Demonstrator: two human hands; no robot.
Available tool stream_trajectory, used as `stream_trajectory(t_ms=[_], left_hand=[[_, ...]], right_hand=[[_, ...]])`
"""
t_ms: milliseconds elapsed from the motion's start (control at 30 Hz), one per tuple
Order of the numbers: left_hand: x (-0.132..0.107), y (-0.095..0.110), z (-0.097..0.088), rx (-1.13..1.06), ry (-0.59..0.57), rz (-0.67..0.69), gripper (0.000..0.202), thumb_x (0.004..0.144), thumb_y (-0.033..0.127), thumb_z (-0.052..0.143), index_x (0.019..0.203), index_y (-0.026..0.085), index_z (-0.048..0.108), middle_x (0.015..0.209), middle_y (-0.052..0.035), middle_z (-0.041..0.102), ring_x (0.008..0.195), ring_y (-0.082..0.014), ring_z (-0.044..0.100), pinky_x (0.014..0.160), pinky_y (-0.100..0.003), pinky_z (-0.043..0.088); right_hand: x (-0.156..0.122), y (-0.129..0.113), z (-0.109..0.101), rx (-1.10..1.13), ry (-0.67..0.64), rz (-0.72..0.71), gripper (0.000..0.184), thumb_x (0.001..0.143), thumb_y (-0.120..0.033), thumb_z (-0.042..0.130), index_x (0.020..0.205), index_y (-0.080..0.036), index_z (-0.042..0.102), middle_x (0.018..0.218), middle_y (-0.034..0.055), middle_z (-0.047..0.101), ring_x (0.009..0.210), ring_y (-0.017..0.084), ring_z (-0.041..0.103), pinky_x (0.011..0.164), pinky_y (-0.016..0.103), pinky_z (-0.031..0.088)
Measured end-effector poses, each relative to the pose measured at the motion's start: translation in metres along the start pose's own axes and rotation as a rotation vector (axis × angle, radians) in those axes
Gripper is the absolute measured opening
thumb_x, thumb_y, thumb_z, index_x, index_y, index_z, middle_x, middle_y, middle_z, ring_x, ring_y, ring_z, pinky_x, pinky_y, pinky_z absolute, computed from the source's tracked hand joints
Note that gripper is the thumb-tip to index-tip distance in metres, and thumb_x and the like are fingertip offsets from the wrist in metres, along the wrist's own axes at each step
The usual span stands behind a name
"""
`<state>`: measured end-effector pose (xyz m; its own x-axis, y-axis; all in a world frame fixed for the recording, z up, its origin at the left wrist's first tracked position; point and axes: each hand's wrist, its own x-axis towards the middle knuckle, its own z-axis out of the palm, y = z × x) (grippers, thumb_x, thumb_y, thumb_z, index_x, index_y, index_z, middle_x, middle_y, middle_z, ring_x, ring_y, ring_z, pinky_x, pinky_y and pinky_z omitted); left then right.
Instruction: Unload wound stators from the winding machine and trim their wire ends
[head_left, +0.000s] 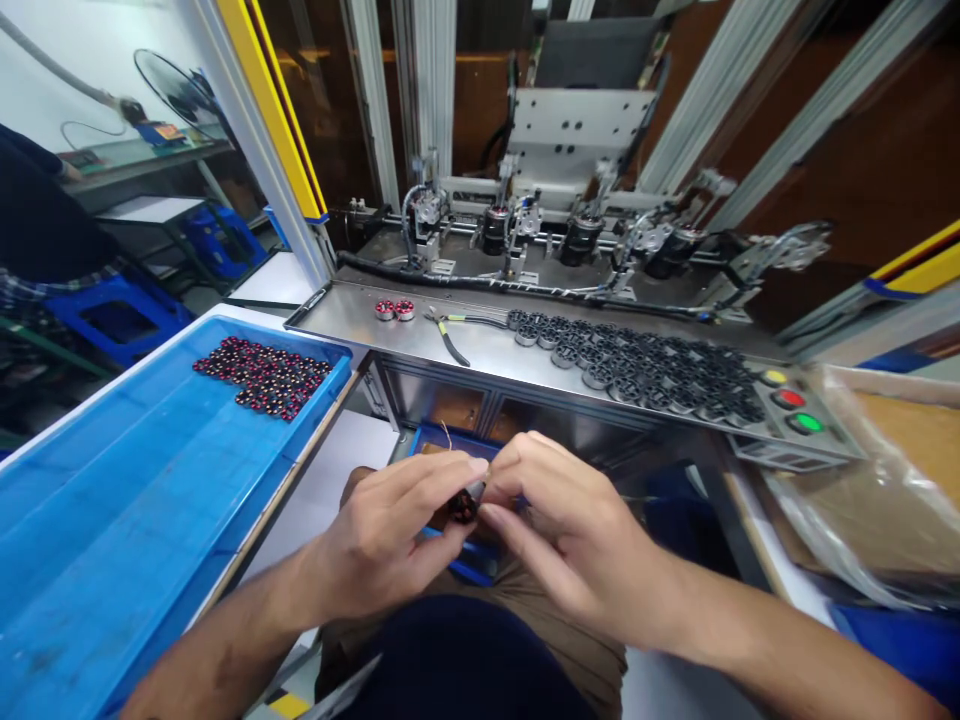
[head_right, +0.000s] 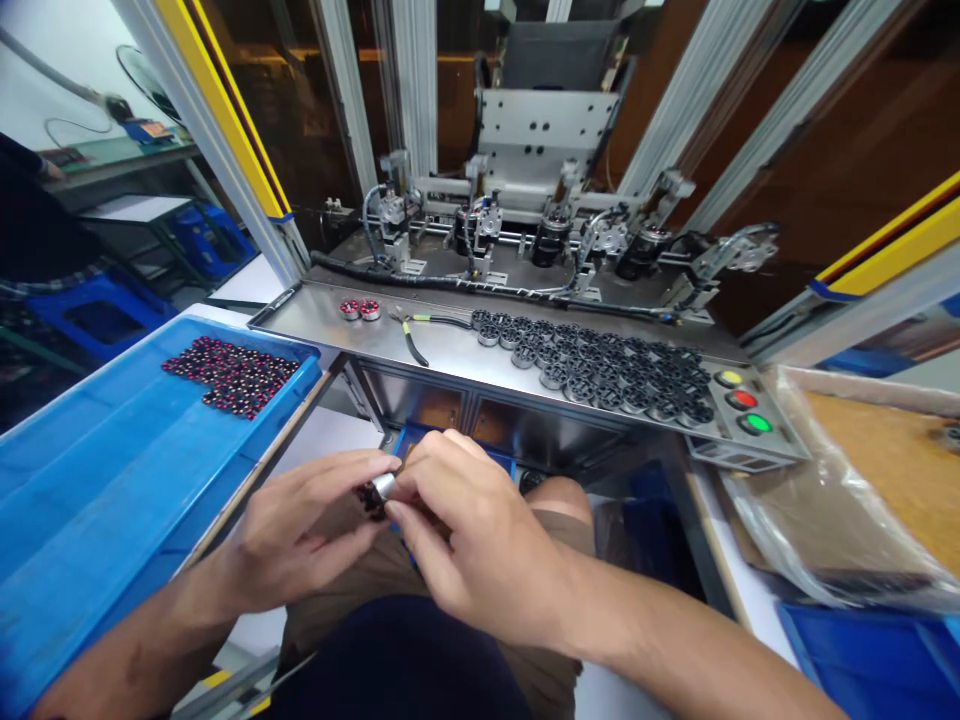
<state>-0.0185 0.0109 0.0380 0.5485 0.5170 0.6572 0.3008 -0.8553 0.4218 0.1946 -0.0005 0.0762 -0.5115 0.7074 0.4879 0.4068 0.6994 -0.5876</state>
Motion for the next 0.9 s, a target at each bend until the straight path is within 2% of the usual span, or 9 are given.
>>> stream_trajectory(t_ms=[67,167,233,367,467,533,633,767,900], left_hand=[[-0.002,0.000,-0.002,-0.086,-0.041,-0.012,0.070,0.078,0.000,0.067,0.142,0.018,0.043,0.124,-0.0134,0.067,0.117,-0.0190,0.063,0.102,-0.031,0.053],[-0.005,0.002,-0.005,-0.230,-0.103,-0.053,0.057,0.079,0.003,0.069,0.131,0.019,0.054,0.125,-0.0137,0.066,0.116,-0.0202,0.064,0.098,-0.032,0.056],[-0.007,0.003,-0.006,-0.292,-0.090,-0.095,0.047,0.079,0.006,0.071,0.123,0.019,0.060,0.122,-0.0133,0.067,0.112,-0.0204,0.066,0.095,-0.032,0.057],[-0.010,0.002,0.000,-0.247,0.033,-0.192,0.044,0.077,0.010,0.075,0.118,0.020,0.063,0.117,-0.0120,0.068,0.107,-0.0216,0.067,0.094,-0.035,0.057],[-0.009,0.001,0.006,-0.185,0.117,-0.232,0.042,0.076,0.010,0.075,0.116,0.020,0.064,0.116,-0.0112,0.069,0.106,-0.0213,0.067,0.094,-0.034,0.056],[-0.009,0.001,0.008,-0.183,0.129,-0.239,0.043,0.076,0.010,0.075,0.116,0.021,0.065,0.115,-0.0108,0.069,0.105,-0.0214,0.067,0.094,-0.033,0.056],[-0.012,-0.002,0.005,-0.219,0.135,-0.251,0.044,0.076,0.010,0.076,0.117,0.022,0.065,0.116,-0.0104,0.070,0.106,-0.0223,0.067,0.094,-0.035,0.055],[-0.024,-0.013,-0.003,-0.467,0.264,-0.411,0.040,0.075,0.008,0.076,0.112,0.022,0.069,0.115,-0.0103,0.070,0.109,-0.0232,0.066,0.094,-0.034,0.056],[-0.031,-0.025,-0.005,-0.838,0.504,-0.604,0.038,0.076,0.009,0.077,0.110,0.022,0.070,0.119,-0.0089,0.069,0.104,-0.0196,0.069,0.089,-0.029,0.058]], right_hand=[[0.003,0.004,-0.005,-0.143,-0.065,-0.153,0.014,0.093,-0.012,0.050,0.092,-0.018,0.063,0.083,0.0082,0.063,0.075,0.020,0.054,0.066,0.036,0.046],[0.000,0.015,-0.016,-0.357,-0.140,-0.384,0.022,0.095,-0.013,0.045,0.095,-0.020,0.066,0.082,0.0085,0.065,0.075,0.022,0.056,0.066,0.038,0.047],[-0.005,0.022,-0.024,-0.416,-0.167,-0.418,0.024,0.096,-0.014,0.043,0.095,-0.022,0.067,0.080,0.0081,0.066,0.075,0.023,0.057,0.066,0.038,0.048],[-0.013,0.022,-0.030,-0.539,-0.020,-0.241,0.014,0.092,-0.015,0.055,0.099,-0.022,0.065,0.086,0.0095,0.066,0.077,0.023,0.059,0.064,0.037,0.047],[-0.012,0.009,-0.022,-0.443,0.100,-0.155,0.018,0.089,-0.026,0.067,0.105,-0.020,0.063,0.092,0.0121,0.066,0.082,0.024,0.061,0.069,0.039,0.050],[-0.006,0.000,-0.012,-0.321,0.066,-0.177,0.022,0.088,-0.031,0.068,0.105,-0.018,0.063,0.092,0.0118,0.067,0.083,0.024,0.061,0.070,0.039,0.050],[0.006,-0.002,-0.003,-0.264,-0.058,-0.227,0.008,0.092,-0.017,0.058,0.096,-0.018,0.064,0.087,0.0086,0.067,0.076,0.020,0.058,0.066,0.036,0.045],[0.033,0.030,-0.008,-0.250,-0.222,-0.206,0.016,0.094,-0.015,0.053,0.087,-0.019,0.066,0.080,0.0059,0.065,0.074,0.018,0.057,0.067,0.032,0.045],[0.085,0.096,0.002,-0.429,-0.060,0.023,0.011,0.089,-0.028,0.066,0.093,-0.018,0.069,0.096,0.0086,0.070,0.092,0.022,0.064,0.086,0.034,0.050]])
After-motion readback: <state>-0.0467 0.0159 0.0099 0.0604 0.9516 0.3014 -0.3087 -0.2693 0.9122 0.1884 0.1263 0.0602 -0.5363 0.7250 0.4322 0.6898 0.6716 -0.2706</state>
